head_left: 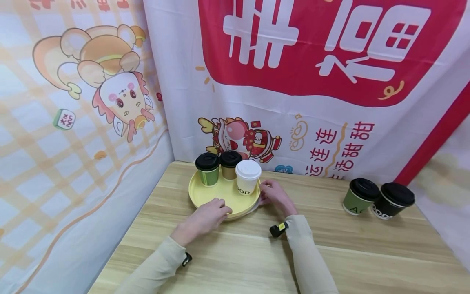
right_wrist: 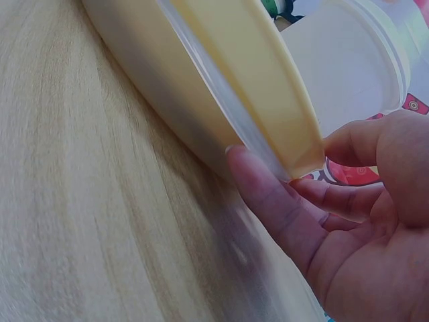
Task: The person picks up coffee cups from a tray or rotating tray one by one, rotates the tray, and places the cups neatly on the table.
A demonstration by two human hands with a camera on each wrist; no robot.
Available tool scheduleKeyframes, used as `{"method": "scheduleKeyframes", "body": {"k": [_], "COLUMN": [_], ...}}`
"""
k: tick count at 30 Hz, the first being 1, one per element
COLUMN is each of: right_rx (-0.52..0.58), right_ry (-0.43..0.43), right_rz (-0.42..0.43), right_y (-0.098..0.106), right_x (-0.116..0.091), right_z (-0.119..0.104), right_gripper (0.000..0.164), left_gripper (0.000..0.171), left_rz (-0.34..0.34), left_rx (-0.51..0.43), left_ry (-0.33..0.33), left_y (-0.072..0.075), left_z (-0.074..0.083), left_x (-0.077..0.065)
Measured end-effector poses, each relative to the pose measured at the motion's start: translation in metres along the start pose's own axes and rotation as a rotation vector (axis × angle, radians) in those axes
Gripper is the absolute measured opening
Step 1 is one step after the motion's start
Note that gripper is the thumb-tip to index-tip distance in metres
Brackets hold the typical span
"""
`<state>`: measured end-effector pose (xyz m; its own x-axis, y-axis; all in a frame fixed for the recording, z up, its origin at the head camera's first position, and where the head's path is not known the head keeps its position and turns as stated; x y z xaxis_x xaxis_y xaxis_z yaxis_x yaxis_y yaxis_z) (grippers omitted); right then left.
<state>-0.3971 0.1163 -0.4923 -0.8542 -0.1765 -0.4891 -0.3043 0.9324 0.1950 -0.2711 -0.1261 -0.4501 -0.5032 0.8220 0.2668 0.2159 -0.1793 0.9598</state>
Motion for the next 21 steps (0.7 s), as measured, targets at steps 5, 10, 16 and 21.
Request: {"method": "scheduleKeyframes", "body": {"k": [5,10,16,21], "right_rx": [0.025,0.033,0.017,0.022], "right_ry": [0.016,0.014,-0.008,-0.013], "right_rz": [-0.006,-0.008,0.008,0.0], "right_y": [-0.001,-0.001,0.001,0.0], "right_x": [0.001,0.002,0.003,0.003], "right_z": [0.0,0.002,0.002,0.001], "right_gripper": [0.031,0.029,0.028,0.028], "left_gripper": [0.016,0.015,0.014,0.014], "left_rz": [0.005,-0.004,0.0,-0.018], "left_rx": [0.012,0.024,0.044,0.04], "left_ry": [0.0,0.02,0.033,0.057], "left_y": [0.0,-0.001,-0.002,0.001], "left_z": [0.001,-0.002,-0.008,-0.013], "left_x": [-0.002,-0.006,-0.015,-0.024]}}
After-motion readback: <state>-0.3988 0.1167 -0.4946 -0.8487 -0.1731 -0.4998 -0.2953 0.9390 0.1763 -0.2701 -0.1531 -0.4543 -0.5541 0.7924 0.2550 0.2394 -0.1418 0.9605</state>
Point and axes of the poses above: each hand's wrist, its own x-axis towards the middle knuckle, its own y-axis out of the back of the hand, z = x × y, the point moved 2 cm from there along x, towards the middle knuckle, and after that the axes turned 13 degrees about -y, right-handed, at the moved point
